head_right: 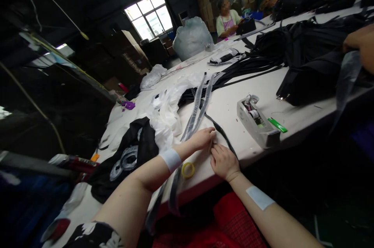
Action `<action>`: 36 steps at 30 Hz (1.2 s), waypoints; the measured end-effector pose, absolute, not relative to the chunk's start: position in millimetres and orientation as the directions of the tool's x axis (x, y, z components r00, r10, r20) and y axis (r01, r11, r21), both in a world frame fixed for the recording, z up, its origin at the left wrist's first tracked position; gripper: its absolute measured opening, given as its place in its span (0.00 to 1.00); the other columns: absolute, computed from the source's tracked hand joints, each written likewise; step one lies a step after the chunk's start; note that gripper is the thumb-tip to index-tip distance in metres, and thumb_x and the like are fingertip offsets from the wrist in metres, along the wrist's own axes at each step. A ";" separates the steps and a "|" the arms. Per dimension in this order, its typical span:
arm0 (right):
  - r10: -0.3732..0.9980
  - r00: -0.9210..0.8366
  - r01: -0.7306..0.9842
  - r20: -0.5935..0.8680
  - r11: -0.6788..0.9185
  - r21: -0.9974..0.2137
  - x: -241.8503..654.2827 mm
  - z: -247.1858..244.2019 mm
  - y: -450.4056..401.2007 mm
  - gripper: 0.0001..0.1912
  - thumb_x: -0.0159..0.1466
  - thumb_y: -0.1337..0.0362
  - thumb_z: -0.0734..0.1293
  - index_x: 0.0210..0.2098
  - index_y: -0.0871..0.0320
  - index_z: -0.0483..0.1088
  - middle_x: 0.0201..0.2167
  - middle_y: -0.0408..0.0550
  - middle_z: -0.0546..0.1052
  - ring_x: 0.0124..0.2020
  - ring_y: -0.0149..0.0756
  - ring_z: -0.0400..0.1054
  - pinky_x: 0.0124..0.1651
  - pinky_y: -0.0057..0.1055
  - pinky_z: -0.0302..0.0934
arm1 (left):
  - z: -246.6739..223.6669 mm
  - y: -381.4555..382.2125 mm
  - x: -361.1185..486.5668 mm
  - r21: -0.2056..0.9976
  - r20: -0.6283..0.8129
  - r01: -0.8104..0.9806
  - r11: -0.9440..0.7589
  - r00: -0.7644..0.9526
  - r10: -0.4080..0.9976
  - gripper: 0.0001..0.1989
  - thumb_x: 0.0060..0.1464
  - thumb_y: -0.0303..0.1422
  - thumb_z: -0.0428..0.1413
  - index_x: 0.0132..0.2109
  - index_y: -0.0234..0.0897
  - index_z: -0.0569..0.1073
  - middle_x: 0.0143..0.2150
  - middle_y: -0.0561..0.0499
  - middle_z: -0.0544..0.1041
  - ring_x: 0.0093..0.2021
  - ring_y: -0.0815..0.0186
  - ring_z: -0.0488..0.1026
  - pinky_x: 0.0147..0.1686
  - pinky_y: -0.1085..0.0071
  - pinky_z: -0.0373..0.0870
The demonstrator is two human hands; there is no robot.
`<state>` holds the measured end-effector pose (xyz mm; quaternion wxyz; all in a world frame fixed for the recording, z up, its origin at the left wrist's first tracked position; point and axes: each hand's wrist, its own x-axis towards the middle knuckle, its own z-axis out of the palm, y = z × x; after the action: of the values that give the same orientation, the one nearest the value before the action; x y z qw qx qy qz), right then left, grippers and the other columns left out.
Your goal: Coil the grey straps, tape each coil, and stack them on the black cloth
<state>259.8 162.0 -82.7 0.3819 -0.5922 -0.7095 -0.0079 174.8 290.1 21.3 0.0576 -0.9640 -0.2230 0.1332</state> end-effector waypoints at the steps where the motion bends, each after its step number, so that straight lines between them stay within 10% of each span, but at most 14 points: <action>1: 0.833 -0.014 0.849 0.553 0.302 -0.434 260.1 -82.3 161.4 0.14 0.65 0.69 0.60 0.47 0.63 0.73 0.48 0.56 0.76 0.52 0.46 0.67 0.57 0.40 0.61 | 20.7 283.2 167.4 -0.155 -0.219 0.445 -0.882 0.855 0.470 0.16 0.62 0.26 0.47 0.55 0.36 0.69 0.63 0.44 0.65 0.51 0.61 0.72 0.51 0.69 0.70; 4: 0.828 -0.021 0.847 0.560 0.312 -0.431 260.3 -83.2 160.0 0.15 0.65 0.70 0.60 0.49 0.62 0.73 0.50 0.54 0.76 0.52 0.45 0.67 0.58 0.39 0.60 | 32.1 270.3 144.1 -0.126 -0.127 0.676 -0.726 0.715 0.688 0.28 0.59 0.27 0.51 0.66 0.43 0.57 0.70 0.47 0.57 0.56 0.64 0.71 0.55 0.72 0.67; 8: 0.823 0.003 0.839 0.568 0.308 -0.449 259.7 -89.1 161.3 0.16 0.63 0.70 0.61 0.48 0.61 0.74 0.50 0.52 0.76 0.52 0.43 0.67 0.58 0.38 0.59 | 52.0 255.1 98.1 -0.180 -0.106 0.913 -0.366 0.352 0.930 0.17 0.60 0.37 0.53 0.53 0.33 0.72 0.54 0.38 0.75 0.52 0.54 0.74 0.51 0.63 0.71; 17: 0.877 0.035 0.738 0.480 0.302 -0.604 260.1 -89.7 162.5 0.17 0.60 0.68 0.61 0.46 0.61 0.74 0.50 0.56 0.76 0.55 0.48 0.65 0.62 0.43 0.55 | 49.6 210.9 25.7 -0.125 -0.143 0.989 -0.080 0.062 0.988 0.19 0.55 0.40 0.58 0.48 0.30 0.76 0.48 0.35 0.78 0.49 0.51 0.76 0.46 0.66 0.72; 22: 0.935 0.094 0.617 0.342 0.215 -0.757 259.7 -71.9 159.8 0.14 0.57 0.67 0.64 0.42 0.60 0.74 0.50 0.58 0.75 0.56 0.50 0.63 0.65 0.46 0.51 | 83.3 184.8 21.1 0.037 -0.046 0.994 -0.107 0.109 0.993 0.17 0.54 0.38 0.58 0.45 0.28 0.75 0.50 0.33 0.76 0.51 0.50 0.74 0.47 0.64 0.69; 26: 0.966 0.183 0.398 0.183 0.097 -0.912 255.6 -39.9 162.3 0.11 0.62 0.58 0.64 0.37 0.59 0.73 0.45 0.58 0.77 0.54 0.49 0.67 0.63 0.48 0.56 | 107.3 119.0 19.4 0.297 -0.048 0.919 -0.259 0.285 0.957 0.11 0.51 0.39 0.59 0.35 0.35 0.71 0.34 0.49 0.76 0.35 0.63 0.73 0.33 0.72 0.65; 30: 0.990 0.138 0.024 -0.016 -0.019 -1.000 250.5 9.5 165.6 0.18 0.67 0.54 0.59 0.37 0.62 0.71 0.33 0.57 0.78 0.37 0.43 0.75 0.44 0.42 0.72 | 112.4 29.8 22.3 0.745 -0.062 0.501 -0.440 0.709 0.702 0.13 0.48 0.37 0.61 0.32 0.38 0.64 0.27 0.58 0.67 0.27 0.73 0.61 0.24 0.77 0.56; 36: 0.969 0.244 -0.367 -0.046 0.048 -0.929 275.9 119.8 124.9 0.13 0.61 0.73 0.64 0.45 0.56 0.68 0.25 0.39 0.73 0.17 0.22 0.62 0.23 0.17 0.63 | 99.9 -19.4 9.1 0.828 -0.290 0.498 -0.256 0.772 0.566 0.25 0.40 0.44 0.67 0.43 0.40 0.68 0.35 0.55 0.73 0.30 0.70 0.66 0.24 0.78 0.60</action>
<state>275.9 124.9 119.8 0.6442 -0.4549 -0.3305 0.5185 9.1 -19.4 99.9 -0.5090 -0.7917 -0.3362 -0.0333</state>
